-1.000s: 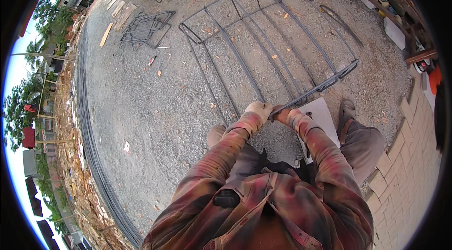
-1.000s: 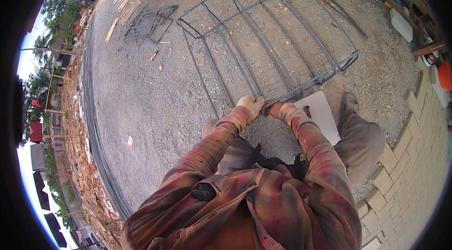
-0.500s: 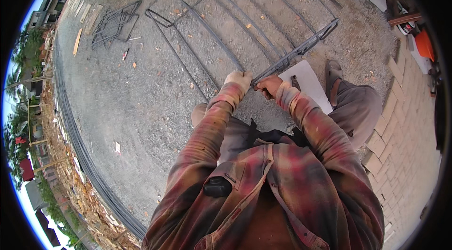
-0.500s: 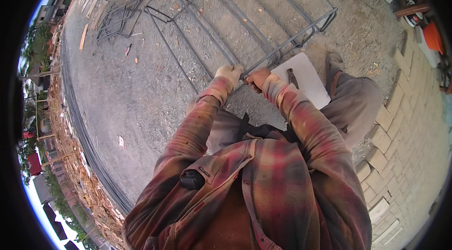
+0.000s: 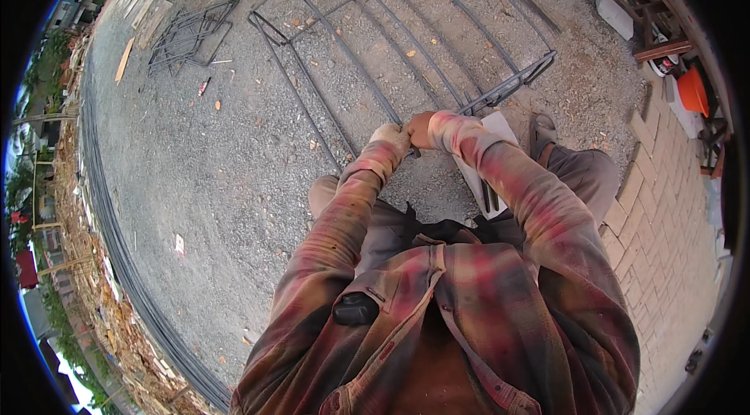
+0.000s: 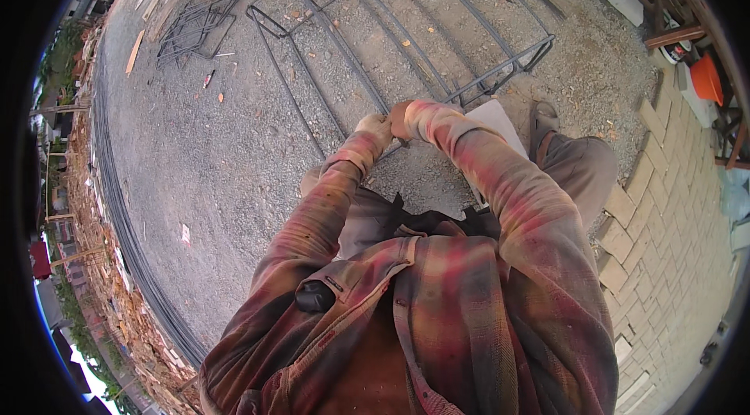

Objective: The person assembles a metal rebar frame by cutting thin wire, positioning rebar pieces, and twisting the wire by hand to secure the joints.

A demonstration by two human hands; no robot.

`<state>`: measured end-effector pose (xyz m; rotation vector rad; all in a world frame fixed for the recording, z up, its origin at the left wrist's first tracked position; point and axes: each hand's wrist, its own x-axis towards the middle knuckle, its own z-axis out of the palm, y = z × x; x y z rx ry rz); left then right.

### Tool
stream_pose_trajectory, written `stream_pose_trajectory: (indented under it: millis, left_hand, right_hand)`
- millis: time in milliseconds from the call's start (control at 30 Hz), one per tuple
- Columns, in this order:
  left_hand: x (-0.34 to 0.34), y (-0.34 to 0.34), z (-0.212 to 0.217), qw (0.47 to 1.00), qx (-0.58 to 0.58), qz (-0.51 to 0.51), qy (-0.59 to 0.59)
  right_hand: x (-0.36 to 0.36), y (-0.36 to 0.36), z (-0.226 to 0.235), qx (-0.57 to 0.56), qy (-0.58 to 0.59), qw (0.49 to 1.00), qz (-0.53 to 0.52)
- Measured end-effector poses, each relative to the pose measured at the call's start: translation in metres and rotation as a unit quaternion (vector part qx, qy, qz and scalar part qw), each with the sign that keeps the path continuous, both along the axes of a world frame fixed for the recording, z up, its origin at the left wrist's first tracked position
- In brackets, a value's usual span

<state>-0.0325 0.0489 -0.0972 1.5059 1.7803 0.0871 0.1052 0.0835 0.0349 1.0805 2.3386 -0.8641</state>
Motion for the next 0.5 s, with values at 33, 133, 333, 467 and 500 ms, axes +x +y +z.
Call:
stream_pose_trajectory:
  millis: [33, 133, 333, 467, 500]
  left_hand:
    - [-0.009, 0.0, -0.003, 0.999, 0.028, -0.027, 0.002]
    - [0.017, -0.006, 0.02, 0.999, 0.023, -0.041, -0.027]
    - [0.001, -0.015, 0.097, 0.995, 0.03, -0.087, -0.023]
    - [0.015, -0.005, 0.157, 0.979, -0.004, -0.193, 0.068]
    - [0.012, -0.005, 0.156, 0.979, 0.001, -0.189, 0.074]
  right_hand:
    - [-0.006, 0.003, 0.006, 0.002, 0.006, 1.0, 0.004]
    - [0.008, 0.005, -0.007, -0.002, -0.042, 0.999, 0.029]
    - [0.003, 0.004, -0.005, -0.001, -0.037, 0.999, -0.007]
    - [0.0, 0.011, -0.016, 0.01, -0.066, 0.997, 0.03]
    - [-0.005, 0.011, -0.007, -0.004, -0.093, 0.995, 0.034]
